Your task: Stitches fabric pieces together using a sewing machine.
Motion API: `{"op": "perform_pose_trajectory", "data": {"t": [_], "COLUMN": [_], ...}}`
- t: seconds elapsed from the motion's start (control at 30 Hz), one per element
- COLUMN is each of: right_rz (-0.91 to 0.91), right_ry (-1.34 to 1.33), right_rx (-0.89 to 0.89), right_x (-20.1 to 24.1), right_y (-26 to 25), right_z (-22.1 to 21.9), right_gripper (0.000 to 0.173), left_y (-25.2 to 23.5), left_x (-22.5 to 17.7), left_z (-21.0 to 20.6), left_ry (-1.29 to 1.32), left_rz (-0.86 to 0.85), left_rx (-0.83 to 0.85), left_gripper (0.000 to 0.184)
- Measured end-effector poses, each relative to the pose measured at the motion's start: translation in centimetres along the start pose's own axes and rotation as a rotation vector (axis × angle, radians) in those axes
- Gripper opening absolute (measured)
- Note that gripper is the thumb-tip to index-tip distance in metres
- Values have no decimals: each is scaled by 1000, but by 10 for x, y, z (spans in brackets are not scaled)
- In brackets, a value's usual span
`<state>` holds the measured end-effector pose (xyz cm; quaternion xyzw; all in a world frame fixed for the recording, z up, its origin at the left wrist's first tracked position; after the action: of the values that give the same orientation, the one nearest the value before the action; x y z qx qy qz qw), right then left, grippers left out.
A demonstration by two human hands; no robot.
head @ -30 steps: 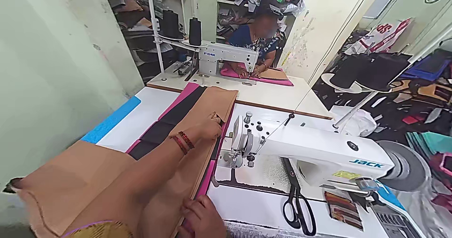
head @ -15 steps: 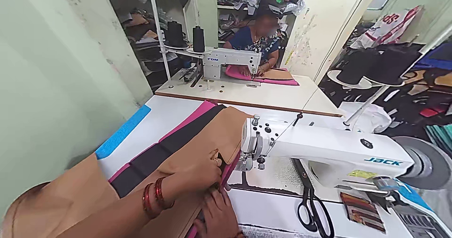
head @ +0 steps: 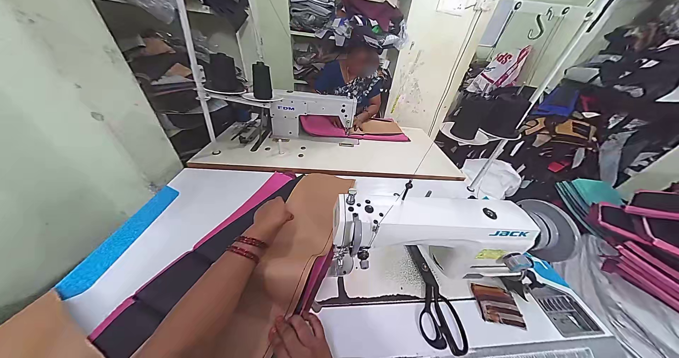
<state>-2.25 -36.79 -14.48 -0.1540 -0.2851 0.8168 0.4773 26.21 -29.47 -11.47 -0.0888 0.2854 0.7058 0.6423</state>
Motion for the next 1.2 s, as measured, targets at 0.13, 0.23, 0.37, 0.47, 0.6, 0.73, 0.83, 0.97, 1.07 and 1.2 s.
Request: {"op": "perform_pose_trajectory", "data": {"t": [0.13,0.23,0.37,0.47,0.6,0.73,0.83,0.97,1.07,1.2], "right_rz": [21,31,21,17,22,20,27,18,17,15], "right_ry": [40,58,27,22,17,3,16,-4,-7,-34], "right_rx": [-15,-26,-3,-13,-3,4,5,40,49,95], "right_x": [1,1,0,-1,-1,-1,-1,-2,-2,-1], "right_y": [-1,0,-3,-1,-2,-2,-2,-3,-3,-3], "right_z": [0,1,2,3,1,1,1,0,-1,-4], "right_gripper": [44,46,44,43,42,41,43,43,44,44], "left_y": [-5,-9,-9,-14,0,35,27,20,21,21], "left_x": [11,12,12,33,5,-58,-56,-54,-53,-54], "left_z": [7,-2,35,46,35,-32,-73,-82,-85,-87], "left_ry": [17,34,232,241,34,-164,-166,-129,-124,-100], "left_rz": [47,-21,-107,-33,-272,-665,-535,-586,-643,-692], "left_rx": [-73,7,-227,-354,-400,-15,231,247,255,275], "left_gripper": [72,52,43,43,66,53,64,64,64,64]}}
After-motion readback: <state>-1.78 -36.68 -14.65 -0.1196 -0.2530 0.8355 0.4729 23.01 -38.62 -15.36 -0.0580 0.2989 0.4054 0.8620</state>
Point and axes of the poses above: each hand's wrist, its own y-axis away from the middle knuckle, its own z-axis out of the back of the hand, x = y × z, the point moved 10 cm from there along -y, towards the middle knuckle, and after that the axes turned 13 degrees about y, right-handed, at the moved point
